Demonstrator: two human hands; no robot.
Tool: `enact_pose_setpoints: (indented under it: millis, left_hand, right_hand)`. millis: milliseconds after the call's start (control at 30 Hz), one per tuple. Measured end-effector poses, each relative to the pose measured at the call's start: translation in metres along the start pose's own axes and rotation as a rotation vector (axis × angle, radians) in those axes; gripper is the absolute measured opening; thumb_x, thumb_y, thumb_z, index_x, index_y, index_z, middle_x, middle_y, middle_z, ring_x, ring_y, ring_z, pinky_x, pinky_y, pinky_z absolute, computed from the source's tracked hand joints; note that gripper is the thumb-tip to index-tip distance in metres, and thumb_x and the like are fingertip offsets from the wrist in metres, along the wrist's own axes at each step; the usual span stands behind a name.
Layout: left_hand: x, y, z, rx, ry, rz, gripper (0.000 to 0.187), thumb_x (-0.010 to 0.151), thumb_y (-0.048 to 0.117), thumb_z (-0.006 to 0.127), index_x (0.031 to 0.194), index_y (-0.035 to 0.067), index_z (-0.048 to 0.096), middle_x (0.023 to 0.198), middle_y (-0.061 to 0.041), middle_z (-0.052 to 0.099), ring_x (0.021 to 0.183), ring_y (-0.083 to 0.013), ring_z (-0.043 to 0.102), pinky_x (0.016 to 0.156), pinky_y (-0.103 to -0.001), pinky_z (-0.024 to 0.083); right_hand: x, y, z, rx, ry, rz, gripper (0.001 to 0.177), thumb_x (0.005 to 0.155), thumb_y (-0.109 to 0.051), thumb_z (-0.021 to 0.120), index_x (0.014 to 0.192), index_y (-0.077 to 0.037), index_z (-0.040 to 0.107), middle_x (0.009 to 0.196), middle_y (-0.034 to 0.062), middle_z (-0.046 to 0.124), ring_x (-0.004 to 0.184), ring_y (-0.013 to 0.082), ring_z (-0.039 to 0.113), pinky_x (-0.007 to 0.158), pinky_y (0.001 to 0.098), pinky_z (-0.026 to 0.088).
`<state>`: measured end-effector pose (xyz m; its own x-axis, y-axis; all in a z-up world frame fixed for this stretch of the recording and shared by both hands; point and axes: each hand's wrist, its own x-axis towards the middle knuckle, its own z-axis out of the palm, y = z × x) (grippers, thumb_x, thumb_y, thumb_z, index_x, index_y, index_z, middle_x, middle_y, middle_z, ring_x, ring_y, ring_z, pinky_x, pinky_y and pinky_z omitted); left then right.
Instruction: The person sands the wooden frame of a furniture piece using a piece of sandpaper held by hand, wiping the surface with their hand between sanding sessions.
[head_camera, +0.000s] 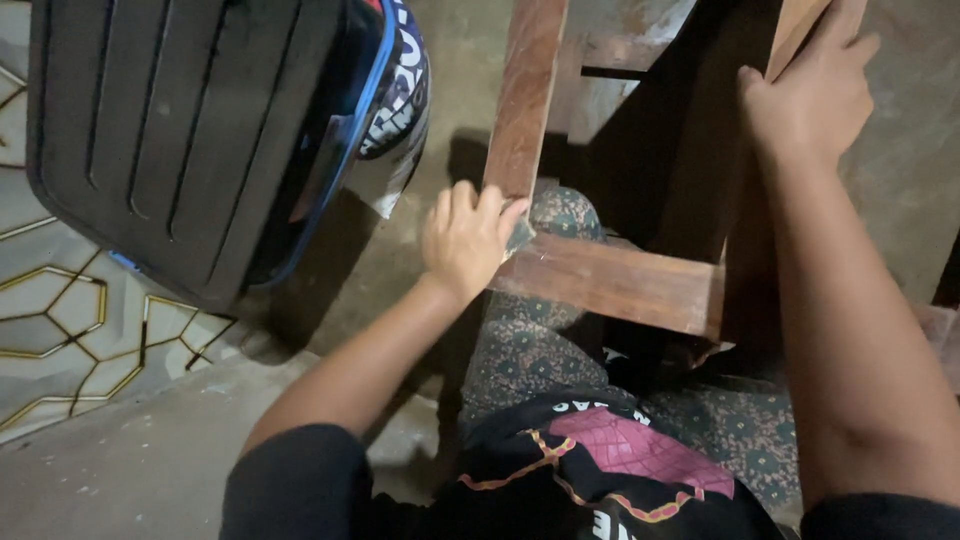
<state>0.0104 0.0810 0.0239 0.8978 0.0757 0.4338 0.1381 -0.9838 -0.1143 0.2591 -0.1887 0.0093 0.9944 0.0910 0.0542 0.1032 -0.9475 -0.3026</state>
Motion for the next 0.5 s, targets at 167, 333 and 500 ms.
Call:
enact_pose_setpoints:
  millis: [167, 333, 500]
  left_hand:
    - [0.112, -0.004, 0.077, -0.268, -0.355, -0.12, 0.055, 0.112, 0.05, 0.036, 0.135, 0.009, 0.063, 0.126, -0.02, 0.07, 0.107, -0.0352, 0.066, 0.086, -0.043, 0.055]
    - [0.199, -0.017, 0.166, -0.145, 0.013, -0.034, 0.015, 0.088, 0.012, 0.063, 0.087, 0.024, 0.074, 0.081, -0.01, 0.07, 0.077, -0.0405, 0.067, 0.058, -0.055, 0.052]
    - [0.177, -0.005, 0.153, -0.176, 0.164, -0.111, 0.015, 0.088, 0.025, 0.063, 0.077, 0.021, 0.072, 0.073, -0.009, 0.071, 0.068, -0.0385, 0.067, 0.059, -0.056, 0.05]
  right_hand:
    - [-0.001, -0.01, -0.012, 0.029, -0.065, 0.039, 0.083, 0.098, -0.037, 0.09, 0.148, -0.008, 0.031, 0.122, 0.0272, 0.053, 0.088, 0.0624, 0.067, 0.077, 0.0688, 0.055]
    - [0.002, -0.012, -0.017, 0.05, -0.151, 0.112, 0.104, 0.098, -0.042, 0.087, 0.162, -0.016, 0.008, 0.132, 0.0277, 0.053, 0.1, 0.0599, 0.066, 0.089, 0.0662, 0.052]
    - [-0.005, -0.005, -0.018, 0.135, -0.176, 0.07, 0.105, 0.099, -0.04, 0.078, 0.166, -0.021, 0.0, 0.137, 0.0278, 0.049, 0.107, 0.0624, 0.062, 0.094, 0.0677, 0.048]
